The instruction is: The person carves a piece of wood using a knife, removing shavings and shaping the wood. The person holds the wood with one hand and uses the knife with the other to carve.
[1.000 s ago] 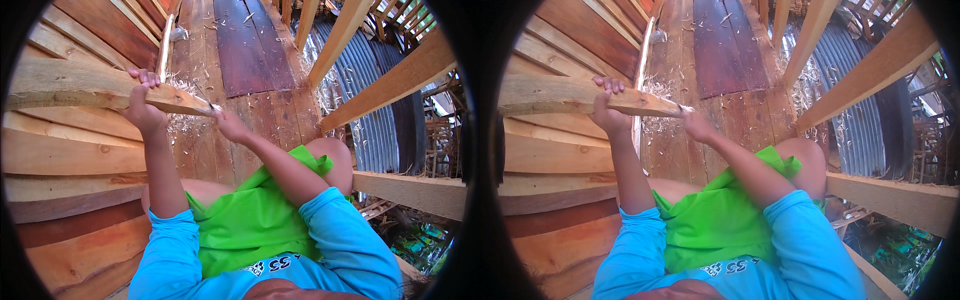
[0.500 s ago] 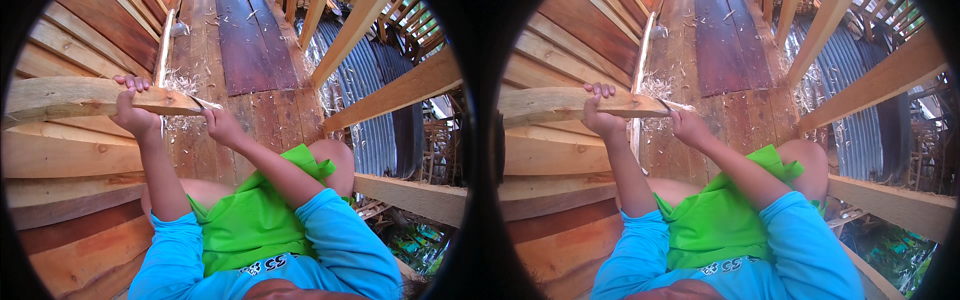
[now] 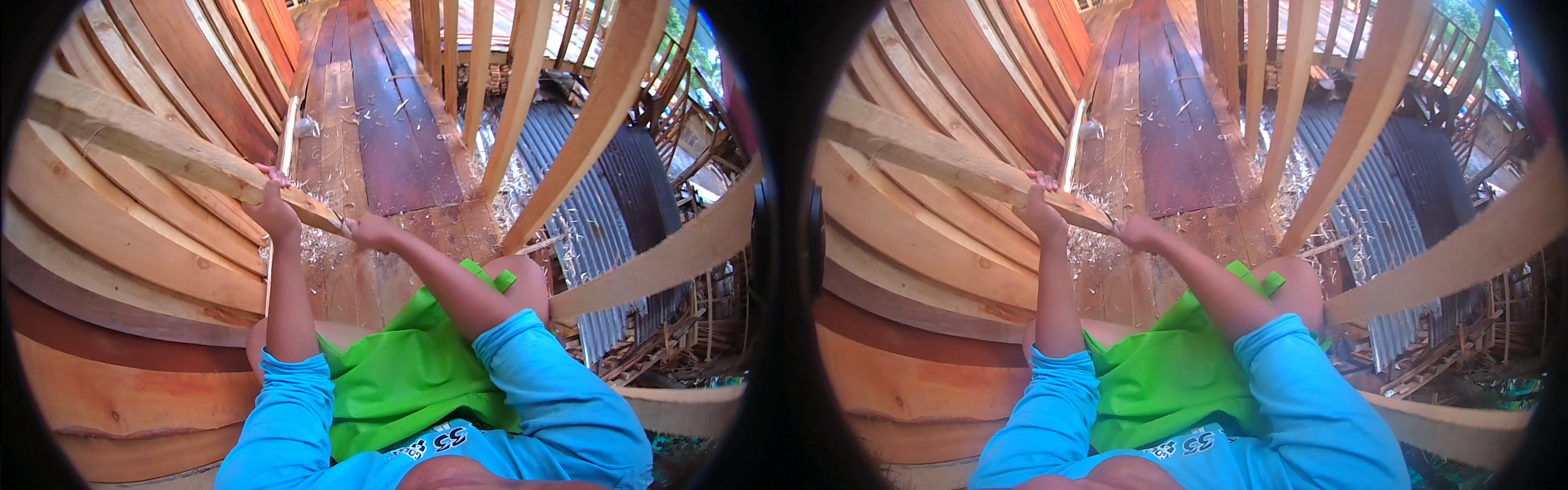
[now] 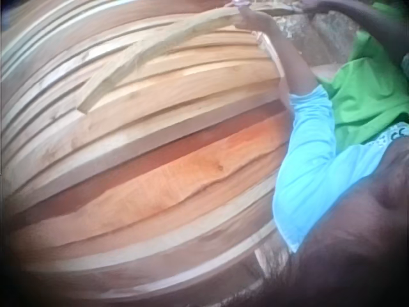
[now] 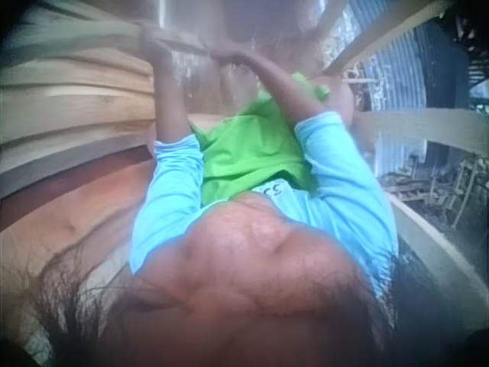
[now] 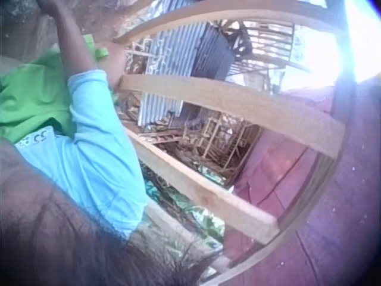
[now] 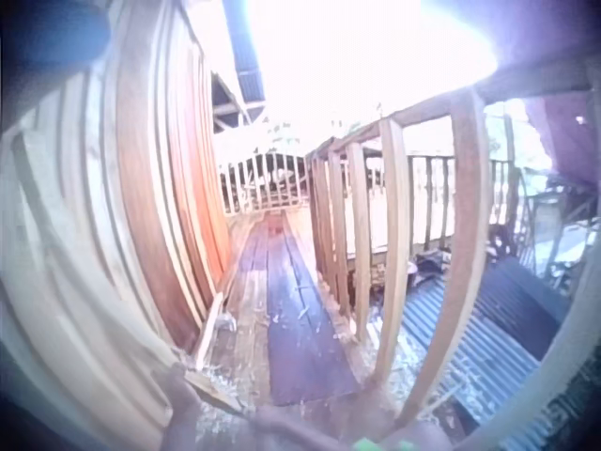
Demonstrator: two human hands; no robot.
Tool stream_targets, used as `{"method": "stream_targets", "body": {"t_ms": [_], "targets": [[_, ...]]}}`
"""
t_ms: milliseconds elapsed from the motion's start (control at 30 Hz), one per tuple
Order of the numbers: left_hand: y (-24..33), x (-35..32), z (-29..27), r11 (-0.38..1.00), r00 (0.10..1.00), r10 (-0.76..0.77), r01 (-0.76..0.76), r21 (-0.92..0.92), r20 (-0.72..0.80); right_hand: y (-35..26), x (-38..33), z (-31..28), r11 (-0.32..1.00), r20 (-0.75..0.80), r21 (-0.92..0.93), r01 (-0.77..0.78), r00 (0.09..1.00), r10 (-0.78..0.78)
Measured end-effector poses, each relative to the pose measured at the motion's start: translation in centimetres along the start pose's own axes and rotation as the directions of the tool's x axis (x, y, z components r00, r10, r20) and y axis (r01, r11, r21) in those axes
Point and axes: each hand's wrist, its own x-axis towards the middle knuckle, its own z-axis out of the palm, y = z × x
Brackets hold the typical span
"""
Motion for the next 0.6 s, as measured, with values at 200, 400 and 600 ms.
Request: {"method": "stream_targets", "body": {"t_ms": [200, 400, 600], "targets": [[0.2, -0.7, 1.6, 0.996, 0.998, 0.044, -0.048, 0.076, 0.048, -3.8, 1.4, -7.8, 0.856, 0.075, 0.352, -0.378, 0.923, 0.377], [0.4, -1.0, 0.5, 0.961, 0.989, 0.133, -0.144, 0.235, 0.063, -4.7, 7.4, -9.2, 0.220, 0.150, 0.933, -0.284, 0.864, 0.482], [-0.2, -1.5, -0.4, 0.996, 0.997, 0.083, -0.083, 0.026, 0.004, 0.0, 4.9, -3.4, 0.563, -0.365, 0.820, 0.102, 0.851, 0.378]]}}
